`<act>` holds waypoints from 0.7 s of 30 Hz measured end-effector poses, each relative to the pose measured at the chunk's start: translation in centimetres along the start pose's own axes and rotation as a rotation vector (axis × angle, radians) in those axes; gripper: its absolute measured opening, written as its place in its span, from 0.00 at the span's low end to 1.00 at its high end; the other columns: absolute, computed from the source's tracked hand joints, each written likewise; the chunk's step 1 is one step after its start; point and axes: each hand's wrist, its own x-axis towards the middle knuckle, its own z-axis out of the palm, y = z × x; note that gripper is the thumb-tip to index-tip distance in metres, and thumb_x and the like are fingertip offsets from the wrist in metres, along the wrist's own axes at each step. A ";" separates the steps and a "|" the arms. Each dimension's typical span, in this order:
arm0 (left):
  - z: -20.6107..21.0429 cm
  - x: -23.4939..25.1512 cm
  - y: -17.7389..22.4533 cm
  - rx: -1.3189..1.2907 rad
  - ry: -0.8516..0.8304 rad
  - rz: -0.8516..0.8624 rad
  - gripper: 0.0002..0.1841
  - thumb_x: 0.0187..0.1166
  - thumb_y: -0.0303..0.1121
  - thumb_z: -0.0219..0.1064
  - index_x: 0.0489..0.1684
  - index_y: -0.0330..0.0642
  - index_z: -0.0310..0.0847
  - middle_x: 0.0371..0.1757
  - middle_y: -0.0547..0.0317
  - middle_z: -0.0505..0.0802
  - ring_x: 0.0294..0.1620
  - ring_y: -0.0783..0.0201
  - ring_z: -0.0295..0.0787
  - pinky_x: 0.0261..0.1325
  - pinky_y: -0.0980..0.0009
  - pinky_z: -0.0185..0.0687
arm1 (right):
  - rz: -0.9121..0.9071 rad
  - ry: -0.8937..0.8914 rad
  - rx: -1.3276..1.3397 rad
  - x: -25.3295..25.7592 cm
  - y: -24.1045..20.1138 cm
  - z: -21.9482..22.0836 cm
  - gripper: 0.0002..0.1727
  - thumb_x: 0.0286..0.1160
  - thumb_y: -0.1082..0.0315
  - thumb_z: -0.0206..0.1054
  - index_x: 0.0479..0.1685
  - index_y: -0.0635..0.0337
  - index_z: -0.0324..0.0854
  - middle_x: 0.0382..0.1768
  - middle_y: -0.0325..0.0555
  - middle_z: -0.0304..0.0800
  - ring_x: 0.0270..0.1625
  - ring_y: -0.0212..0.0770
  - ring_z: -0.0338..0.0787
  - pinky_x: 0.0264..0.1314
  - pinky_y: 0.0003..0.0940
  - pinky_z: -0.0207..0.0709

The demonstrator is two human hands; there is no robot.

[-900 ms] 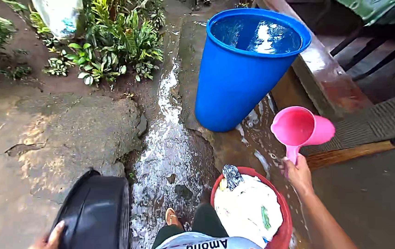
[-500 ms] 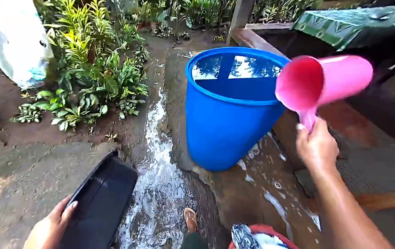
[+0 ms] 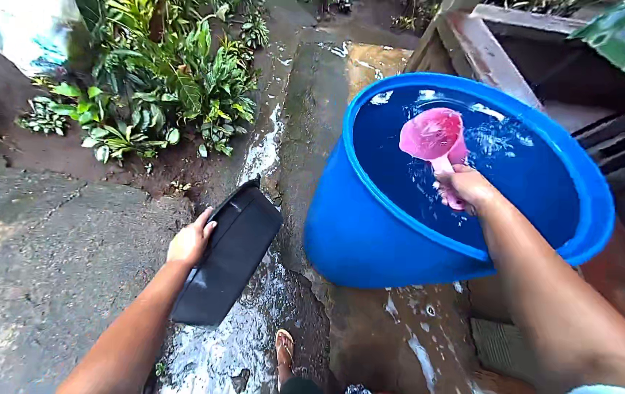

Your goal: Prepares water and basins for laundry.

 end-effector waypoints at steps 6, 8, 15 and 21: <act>1.1 2.1 3.9 -0.073 -0.061 -0.016 0.29 0.92 0.57 0.50 0.91 0.64 0.62 0.68 0.37 0.89 0.70 0.33 0.86 0.70 0.30 0.75 | -0.013 -0.086 0.775 -1.2 -2.4 -0.9 0.10 0.93 0.57 0.51 0.46 0.48 0.75 0.17 0.26 0.70 0.13 0.20 0.67 0.15 0.15 0.64; 1.0 2.8 4.5 -0.069 -0.068 -0.017 0.28 0.92 0.57 0.49 0.89 0.62 0.67 0.65 0.35 0.90 0.68 0.31 0.86 0.68 0.29 0.75 | -0.111 -0.172 0.754 -2.1 -3.4 -1.8 0.09 0.93 0.56 0.50 0.47 0.44 0.75 0.18 0.23 0.69 0.13 0.18 0.65 0.15 0.13 0.62; 0.4 6.2 4.9 -0.022 -0.090 -0.005 0.24 0.94 0.51 0.48 0.83 0.58 0.74 0.67 0.37 0.90 0.70 0.31 0.85 0.64 0.26 0.76 | -0.460 -0.445 0.511 -6.5 -7.5 -2.4 0.11 0.94 0.54 0.50 0.62 0.38 0.76 0.23 0.21 0.70 0.13 0.16 0.66 0.14 0.11 0.65; -0.7 9.2 5.4 -0.025 -0.131 0.008 0.22 0.94 0.45 0.51 0.80 0.52 0.77 0.70 0.37 0.88 0.74 0.33 0.82 0.69 0.25 0.72 | -0.563 -0.534 0.287 -15.0 -14.0 7.0 0.06 0.86 0.63 0.61 0.55 0.47 0.75 0.22 0.27 0.76 0.15 0.23 0.74 0.13 0.20 0.73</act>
